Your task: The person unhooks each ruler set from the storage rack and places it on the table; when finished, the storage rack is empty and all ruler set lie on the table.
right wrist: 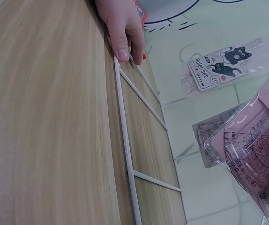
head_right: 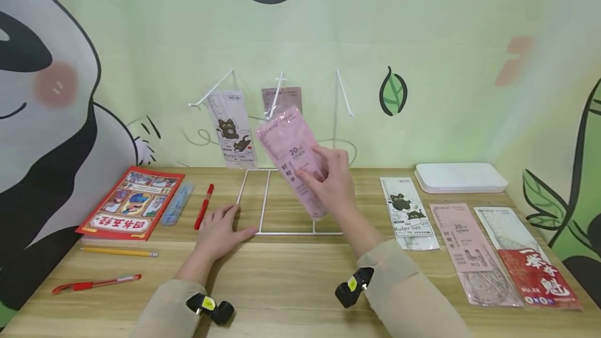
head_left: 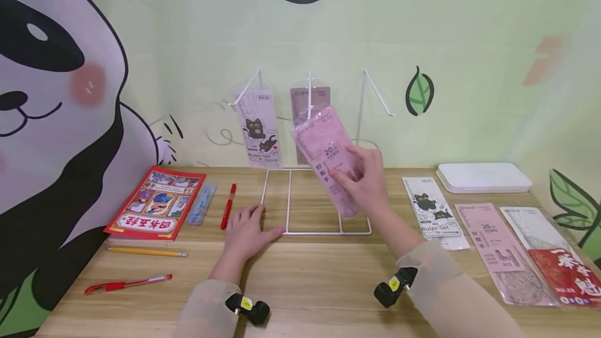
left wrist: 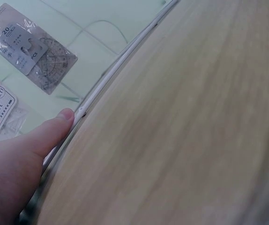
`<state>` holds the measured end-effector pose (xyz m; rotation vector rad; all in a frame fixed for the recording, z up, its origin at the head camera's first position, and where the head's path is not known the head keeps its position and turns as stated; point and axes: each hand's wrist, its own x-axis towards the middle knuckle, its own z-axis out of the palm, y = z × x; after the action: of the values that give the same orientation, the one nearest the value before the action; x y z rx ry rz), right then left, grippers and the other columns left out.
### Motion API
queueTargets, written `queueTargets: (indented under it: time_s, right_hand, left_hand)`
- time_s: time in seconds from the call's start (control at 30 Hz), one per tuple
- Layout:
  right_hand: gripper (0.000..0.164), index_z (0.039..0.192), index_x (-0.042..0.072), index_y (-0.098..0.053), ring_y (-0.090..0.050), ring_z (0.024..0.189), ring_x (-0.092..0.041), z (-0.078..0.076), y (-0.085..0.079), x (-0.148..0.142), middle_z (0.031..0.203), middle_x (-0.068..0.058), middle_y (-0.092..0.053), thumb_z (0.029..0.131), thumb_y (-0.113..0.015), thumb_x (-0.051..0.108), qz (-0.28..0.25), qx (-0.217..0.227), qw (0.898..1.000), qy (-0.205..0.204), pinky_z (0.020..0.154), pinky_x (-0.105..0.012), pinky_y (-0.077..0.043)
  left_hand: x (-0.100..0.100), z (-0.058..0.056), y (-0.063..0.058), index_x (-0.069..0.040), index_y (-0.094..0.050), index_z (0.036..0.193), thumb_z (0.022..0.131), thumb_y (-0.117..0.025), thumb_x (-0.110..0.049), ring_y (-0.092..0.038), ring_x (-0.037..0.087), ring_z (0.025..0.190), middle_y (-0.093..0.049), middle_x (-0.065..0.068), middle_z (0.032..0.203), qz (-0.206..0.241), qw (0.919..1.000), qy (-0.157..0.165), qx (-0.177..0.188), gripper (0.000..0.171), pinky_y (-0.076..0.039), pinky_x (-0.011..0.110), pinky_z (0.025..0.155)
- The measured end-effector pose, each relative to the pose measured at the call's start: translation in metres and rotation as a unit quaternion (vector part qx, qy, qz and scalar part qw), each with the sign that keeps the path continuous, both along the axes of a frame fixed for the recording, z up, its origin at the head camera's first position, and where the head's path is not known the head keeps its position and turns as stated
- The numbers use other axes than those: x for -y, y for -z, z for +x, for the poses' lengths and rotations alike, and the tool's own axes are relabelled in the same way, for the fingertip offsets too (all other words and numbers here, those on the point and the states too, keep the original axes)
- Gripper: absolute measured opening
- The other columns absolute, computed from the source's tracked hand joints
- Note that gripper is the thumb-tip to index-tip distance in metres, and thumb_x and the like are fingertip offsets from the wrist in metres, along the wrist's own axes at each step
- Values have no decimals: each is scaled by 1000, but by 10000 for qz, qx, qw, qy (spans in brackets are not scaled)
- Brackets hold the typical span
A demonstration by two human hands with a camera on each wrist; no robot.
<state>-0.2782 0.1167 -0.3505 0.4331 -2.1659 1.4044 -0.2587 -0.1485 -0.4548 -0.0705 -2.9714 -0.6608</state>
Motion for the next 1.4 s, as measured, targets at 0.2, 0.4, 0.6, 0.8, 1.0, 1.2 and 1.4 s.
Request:
queueTargets:
  time_s: [0.2, 0.4, 0.6, 0.8, 1.0, 1.2, 1.4]
  right_hand:
    - [61, 127, 6, -50, -50, 86, -19, 7, -4, -6, 109, -11, -41, 73, -79, 8, 36, -159, 9998, -140, 64, -24, -49]
    - [59, 125, 4, -48, -52, 86, -22, 14, -5, -10, 108, -13, -40, 74, -78, 6, 128, -279, 9992, -247, 66, -29, -52]
    - [58, 123, 5, -48, -55, 84, -24, 17, -5, -13, 107, -14, -40, 73, -77, 3, 138, -463, 9980, -397, 63, -26, -52]
    - [58, 123, 5, -47, -54, 80, -21, 20, -6, -17, 103, -12, -38, 73, -75, -1, -159, -625, 9962, -590, 61, -21, -51]
    - [61, 126, 7, -47, -51, 77, -16, 21, -7, -23, 103, -8, -38, 73, -75, -5, -260, -716, 9948, -671, 57, -18, -48]
    - [61, 131, 12, -50, -48, 78, -17, 23, 3, -34, 103, -7, -38, 77, -74, 0, -267, -133, 9988, -397, 58, -18, -46]
    - [59, 140, 22, -44, -49, 81, -20, 15, 24, -58, 111, -10, -42, 86, -68, 14, 87, 861, 9962, 98, 59, -25, -50]
  left_hand:
    - [-1, 0, 0, -7, -42, 140, 76, -61, -66, -29, 38, 128, -36, 15, 144, -35, 10000, -7, -34, 89, -18, 55, 106]
    - [-2, 0, 0, -7, -42, 140, 75, -61, -67, -28, 39, 128, -35, 16, 144, -56, 10000, -19, 22, 90, -19, 55, 106]
    - [-2, 0, 0, -7, -42, 140, 75, -61, -67, -29, 39, 128, -36, 15, 144, -33, 10000, -13, 33, 91, -18, 55, 106]
    - [-2, 1, -2, -7, -42, 140, 75, -62, -66, -30, 39, 127, -37, 15, 142, -49, 10000, -50, 56, 90, -18, 54, 106]
    - [-2, 0, -4, -7, -42, 140, 75, -62, -65, -30, 39, 127, -37, 15, 142, -22, 10000, -56, 57, 90, -18, 54, 106]
    - [-2, 0, 0, -7, -42, 140, 75, -61, -66, -30, 39, 127, -38, 15, 142, -56, 10000, -31, 17, 89, -19, 54, 105]
    - [-1, -1, 1, -7, -43, 140, 75, -61, -66, -31, 39, 127, -38, 15, 142, -60, 10000, -39, -26, 89, -19, 54, 106]
